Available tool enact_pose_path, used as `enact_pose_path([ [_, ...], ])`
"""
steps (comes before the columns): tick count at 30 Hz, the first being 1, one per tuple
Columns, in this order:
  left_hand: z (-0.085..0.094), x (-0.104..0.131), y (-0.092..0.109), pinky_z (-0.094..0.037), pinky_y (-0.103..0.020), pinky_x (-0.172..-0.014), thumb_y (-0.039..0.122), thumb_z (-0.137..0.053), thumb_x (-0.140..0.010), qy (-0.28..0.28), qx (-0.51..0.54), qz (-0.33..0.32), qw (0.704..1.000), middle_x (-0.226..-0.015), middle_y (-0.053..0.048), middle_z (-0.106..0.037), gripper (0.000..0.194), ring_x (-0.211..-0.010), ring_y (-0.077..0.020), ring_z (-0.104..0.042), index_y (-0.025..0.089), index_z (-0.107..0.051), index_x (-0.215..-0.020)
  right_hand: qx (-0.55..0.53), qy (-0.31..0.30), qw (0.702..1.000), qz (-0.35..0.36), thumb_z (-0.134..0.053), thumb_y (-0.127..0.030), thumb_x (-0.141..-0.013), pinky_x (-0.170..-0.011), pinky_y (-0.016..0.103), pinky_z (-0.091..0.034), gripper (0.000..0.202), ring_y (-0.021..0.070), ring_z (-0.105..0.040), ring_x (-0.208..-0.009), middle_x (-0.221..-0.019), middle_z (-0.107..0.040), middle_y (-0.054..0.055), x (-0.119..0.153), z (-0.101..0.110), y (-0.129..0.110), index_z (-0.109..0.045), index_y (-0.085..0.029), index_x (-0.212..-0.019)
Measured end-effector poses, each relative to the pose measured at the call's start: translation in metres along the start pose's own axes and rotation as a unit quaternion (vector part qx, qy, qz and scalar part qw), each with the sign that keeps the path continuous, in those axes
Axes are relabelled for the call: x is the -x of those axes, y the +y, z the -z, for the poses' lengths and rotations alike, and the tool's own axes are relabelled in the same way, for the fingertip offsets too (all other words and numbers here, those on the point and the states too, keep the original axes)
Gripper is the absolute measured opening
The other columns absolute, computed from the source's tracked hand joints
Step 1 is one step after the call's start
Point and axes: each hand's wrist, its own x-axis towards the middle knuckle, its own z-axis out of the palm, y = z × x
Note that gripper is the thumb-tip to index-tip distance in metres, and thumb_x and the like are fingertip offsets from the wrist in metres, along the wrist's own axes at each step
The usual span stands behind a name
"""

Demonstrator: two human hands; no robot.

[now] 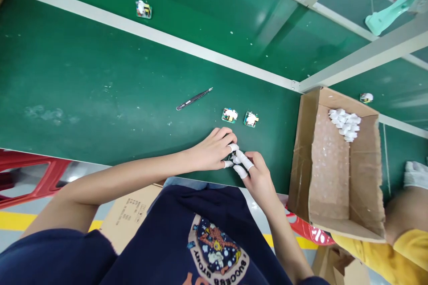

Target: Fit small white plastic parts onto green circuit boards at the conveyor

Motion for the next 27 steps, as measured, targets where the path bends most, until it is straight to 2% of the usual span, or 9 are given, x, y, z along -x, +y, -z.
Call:
enact_pose_path([
  [4,0.0,0.001,0.0,-0.039,-0.043,-0.088,0.032,-0.064,-0.083,0.008,-0.006,-0.002,1.0,-0.111,-0.014,-0.058,0.025,-0.112,-0.031,-0.041,0.01,-0.064,-0.094,-0.021,-0.005,0.996,-0.087,-0.048,-0.032,-0.095,-0.064,0.028,-0.046,0.031,0.015,-0.053,-0.068,-0.086,-0.057,0.006,-0.002,0.003,-0.002,-0.059,-0.014,-0.118],
  [6,0.0,0.0,0.0,-0.039,-0.043,-0.088,0.032,-0.064,-0.083,0.011,-0.01,-0.008,1.0,-0.111,-0.014,-0.058,0.024,-0.112,-0.031,-0.041,0.009,-0.064,-0.092,-0.053,-0.027,0.988,-0.144,-0.052,-0.035,-0.093,-0.058,0.026,-0.043,0.039,0.0116,-0.049,-0.055,-0.074,-0.056,0.0,-0.006,0.004,-0.001,-0.055,-0.014,-0.125],
  [8,-0.001,0.0,-0.001,-0.039,-0.043,-0.087,0.031,-0.064,-0.082,0.013,-0.013,-0.015,1.0,-0.111,-0.014,-0.058,0.023,-0.111,-0.031,-0.042,0.01,-0.064,-0.089,-0.082,-0.057,0.978,-0.183,-0.055,-0.037,-0.09,-0.054,0.024,-0.041,0.038,0.0102,-0.047,-0.048,-0.064,-0.053,-0.004,-0.011,0.006,0.0,-0.057,-0.014,-0.121],
  [12,0.0,0.002,-0.001,-0.04,-0.044,-0.087,0.029,-0.063,-0.082,0.021,-0.041,-0.022,0.999,-0.112,-0.014,-0.058,0.021,-0.112,-0.0316,-0.042,0.01,-0.064,-0.088,-0.118,-0.099,0.964,-0.217,-0.054,-0.041,-0.088,-0.052,0.024,-0.04,0.033,0.0112,-0.051,-0.046,-0.056,-0.055,-0.004,-0.017,0.009,0.002,-0.06,-0.016,-0.109],
  [16,0.003,0.006,-0.001,-0.038,-0.043,-0.088,0.02,-0.058,-0.085,0.051,-0.104,-0.086,0.99,-0.118,-0.013,-0.058,0.012,-0.115,-0.0299,-0.041,0.012,-0.064,-0.091,-0.142,-0.127,0.944,-0.271,-0.057,-0.042,-0.085,-0.049,0.023,-0.043,0.03,0.0134,-0.057,-0.046,-0.058,-0.062,-0.001,-0.018,0.008,0.006,-0.059,-0.016,-0.099],
  [19,0.005,0.008,0.0,-0.038,-0.041,-0.088,0.009,-0.052,-0.085,0.066,-0.147,-0.124,0.979,-0.116,-0.008,-0.062,0.015,-0.113,-0.0261,-0.043,0.017,-0.065,-0.085,-0.218,-0.134,0.925,-0.283,-0.063,-0.043,-0.083,-0.047,0.023,-0.046,0.035,0.0136,-0.059,-0.044,-0.057,-0.064,-0.002,-0.017,0.01,0.014,-0.058,-0.017,-0.106],
  [23,0.005,0.008,0.0,-0.037,-0.042,-0.089,0.007,-0.054,-0.084,0.038,-0.165,-0.129,0.977,-0.12,-0.005,-0.062,0.018,-0.116,-0.0256,-0.044,0.019,-0.066,-0.079,-0.398,-0.159,0.855,-0.292,-0.057,-0.05,-0.086,-0.051,0.024,-0.053,0.044,0.0148,-0.066,-0.053,-0.067,-0.069,0.002,-0.019,0.016,0.022,-0.055,-0.016,-0.114],
  [25,0.004,0.008,-0.001,-0.036,-0.043,-0.091,0.008,-0.054,-0.084,0.027,-0.154,-0.122,0.98,-0.122,-0.006,-0.061,0.016,-0.118,-0.0266,-0.043,0.018,-0.066,-0.079,-0.416,-0.161,0.842,-0.303,-0.056,-0.051,-0.086,-0.05,0.024,-0.053,0.043,0.0146,-0.066,-0.053,-0.067,-0.069,0.003,-0.022,0.017,0.023,-0.054,-0.015,-0.111],
  [27,0.002,0.006,-0.002,-0.036,-0.044,-0.092,0.012,-0.055,-0.085,0.019,-0.126,-0.102,0.987,-0.123,-0.008,-0.06,0.012,-0.119,-0.0284,-0.041,0.017,-0.066,-0.083,-0.407,-0.163,0.844,-0.308,-0.06,-0.048,-0.085,-0.047,0.022,-0.052,0.041,0.0139,-0.065,-0.05,-0.063,-0.068,0.001,-0.025,0.017,0.021,-0.054,-0.016,-0.109],
])
